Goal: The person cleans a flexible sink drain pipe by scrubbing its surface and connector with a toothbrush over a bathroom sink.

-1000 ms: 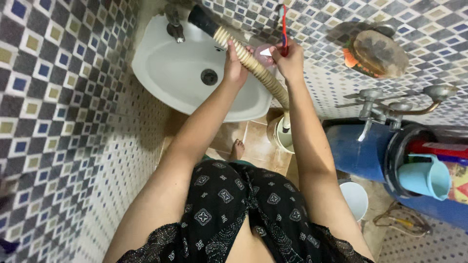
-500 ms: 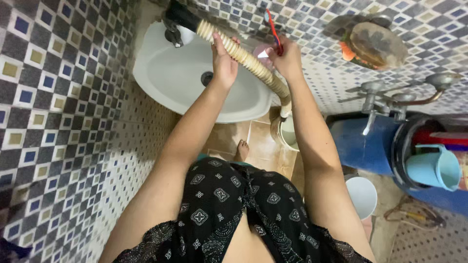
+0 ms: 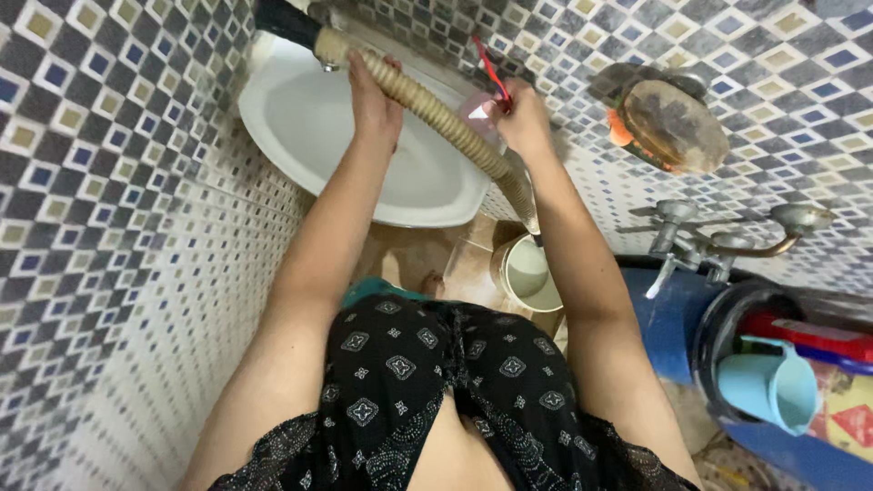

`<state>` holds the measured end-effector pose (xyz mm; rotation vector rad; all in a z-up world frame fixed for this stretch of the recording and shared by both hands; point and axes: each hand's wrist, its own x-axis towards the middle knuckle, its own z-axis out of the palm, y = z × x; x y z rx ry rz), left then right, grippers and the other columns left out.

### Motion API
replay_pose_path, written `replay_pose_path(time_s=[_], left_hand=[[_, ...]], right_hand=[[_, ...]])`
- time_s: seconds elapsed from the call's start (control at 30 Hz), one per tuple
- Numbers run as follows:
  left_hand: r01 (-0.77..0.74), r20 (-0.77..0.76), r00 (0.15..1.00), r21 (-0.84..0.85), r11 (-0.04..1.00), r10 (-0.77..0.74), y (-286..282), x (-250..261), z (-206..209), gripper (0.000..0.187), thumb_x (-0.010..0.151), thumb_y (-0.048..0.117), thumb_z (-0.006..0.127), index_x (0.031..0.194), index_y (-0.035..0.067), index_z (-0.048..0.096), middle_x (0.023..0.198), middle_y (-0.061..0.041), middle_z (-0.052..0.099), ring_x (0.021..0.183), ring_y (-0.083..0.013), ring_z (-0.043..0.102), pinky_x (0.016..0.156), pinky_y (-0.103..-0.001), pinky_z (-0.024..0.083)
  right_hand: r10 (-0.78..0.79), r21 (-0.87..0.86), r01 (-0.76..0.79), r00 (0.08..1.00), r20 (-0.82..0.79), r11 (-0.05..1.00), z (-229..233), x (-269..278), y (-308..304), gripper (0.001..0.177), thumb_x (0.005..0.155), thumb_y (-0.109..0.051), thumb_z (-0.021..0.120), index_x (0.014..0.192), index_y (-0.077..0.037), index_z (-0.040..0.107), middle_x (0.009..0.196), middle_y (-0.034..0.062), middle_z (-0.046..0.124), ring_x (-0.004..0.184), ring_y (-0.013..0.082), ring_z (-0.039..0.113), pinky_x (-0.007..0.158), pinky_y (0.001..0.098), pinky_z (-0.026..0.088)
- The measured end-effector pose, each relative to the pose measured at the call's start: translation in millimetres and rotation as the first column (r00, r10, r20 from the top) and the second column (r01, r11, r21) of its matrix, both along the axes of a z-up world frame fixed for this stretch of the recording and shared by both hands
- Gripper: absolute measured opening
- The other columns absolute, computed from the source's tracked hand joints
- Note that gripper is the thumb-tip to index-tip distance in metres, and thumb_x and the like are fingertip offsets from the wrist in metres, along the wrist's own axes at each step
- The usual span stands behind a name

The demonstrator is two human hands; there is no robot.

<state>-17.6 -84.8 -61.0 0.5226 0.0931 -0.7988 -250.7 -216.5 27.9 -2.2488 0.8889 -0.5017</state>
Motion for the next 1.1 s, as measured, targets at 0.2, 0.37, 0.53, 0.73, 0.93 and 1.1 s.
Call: replay_pose_path(time_s=[0.2, 0.37, 0.53, 0.73, 0.93, 1.1], left_hand=[[-0.118, 0.104, 0.985, -0.167, 0.979, 0.136, -1, 25, 1, 0.059, 0.102, 0.051, 0.054, 0.141, 0.008, 0.042, 0.101, -0.009, 0.061, 0.094, -0.0225, 0.061, 0.093, -0.041, 0.055], [-0.178, 0.061, 0.982, -0.029, 0.984, 0.179, 21, 32, 17, 0.059, 0.09, 0.056, 0.062, 0.133, 0.018, 0.05, 0.089, -0.008, 0.063, 0.083, -0.0217, 0.064, 0.082, -0.039, 0.058], [-0.181, 0.113, 0.975, -0.088, 0.98, 0.19, 54, 56, 23, 0.055, 0.091, 0.057, 0.065, 0.123, 0.015, 0.051, 0.089, -0.008, 0.064, 0.085, -0.0237, 0.065, 0.083, -0.039, 0.057], [-0.175, 0.096, 0.979, -0.026, 0.984, 0.177, 63, 68, 27, 0.057, 0.089, 0.06, 0.065, 0.122, 0.015, 0.05, 0.087, -0.009, 0.064, 0.083, -0.025, 0.065, 0.081, -0.041, 0.058], [-0.231, 0.124, 0.964, -0.057, 0.971, 0.236, 45, 78, 15, 0.056, 0.09, 0.056, 0.066, 0.122, 0.014, 0.049, 0.091, -0.01, 0.065, 0.086, -0.0268, 0.066, 0.085, -0.043, 0.058], [-0.221, 0.114, 0.968, -0.021, 0.975, 0.222, 45, 72, 14, 0.055, 0.089, 0.057, 0.065, 0.119, 0.015, 0.048, 0.094, -0.01, 0.065, 0.086, -0.0263, 0.067, 0.081, -0.043, 0.058]], right_hand=[[0.076, 0.019, -0.074, 0.989, -0.126, 0.997, 32, 6, -4, 0.021, 0.088, -0.019, 0.079, 0.1, -0.005, 0.069, 0.076, 0.0086, 0.075, 0.072, 0.0219, 0.076, 0.067, 0.0375, 0.055], [0.142, 0.014, -0.142, 0.975, -0.174, 0.99, 48, 3, -7, 0.023, 0.09, -0.021, 0.079, 0.095, -0.002, 0.068, 0.074, 0.0077, 0.076, 0.073, 0.0202, 0.077, 0.07, 0.0367, 0.056], [0.187, 0.013, -0.19, 0.951, -0.245, 0.982, 37, 5, -10, 0.028, 0.095, -0.025, 0.074, 0.112, -0.005, 0.065, 0.075, 0.0078, 0.076, 0.071, 0.0201, 0.075, 0.068, 0.0406, 0.053], [0.215, -0.06, -0.232, 0.954, -0.209, 0.971, 16, 14, -30, 0.032, 0.088, -0.02, 0.084, 0.102, 0.001, 0.064, 0.078, 0.0127, 0.072, 0.068, 0.0237, 0.07, 0.061, 0.0409, 0.052], [0.25, 0.2, -0.195, 0.917, -0.31, 0.96, 48, 6, -33, 0.03, 0.088, -0.019, 0.079, 0.11, -0.003, 0.066, 0.078, 0.0074, 0.073, 0.067, 0.0236, 0.072, 0.065, 0.0421, 0.056], [0.24, 0.054, -0.234, 0.942, -0.235, 0.971, 37, 0, -29, 0.028, 0.088, -0.016, 0.081, 0.109, -0.002, 0.069, 0.08, 0.0095, 0.075, 0.074, 0.023, 0.075, 0.071, 0.042, 0.055]])
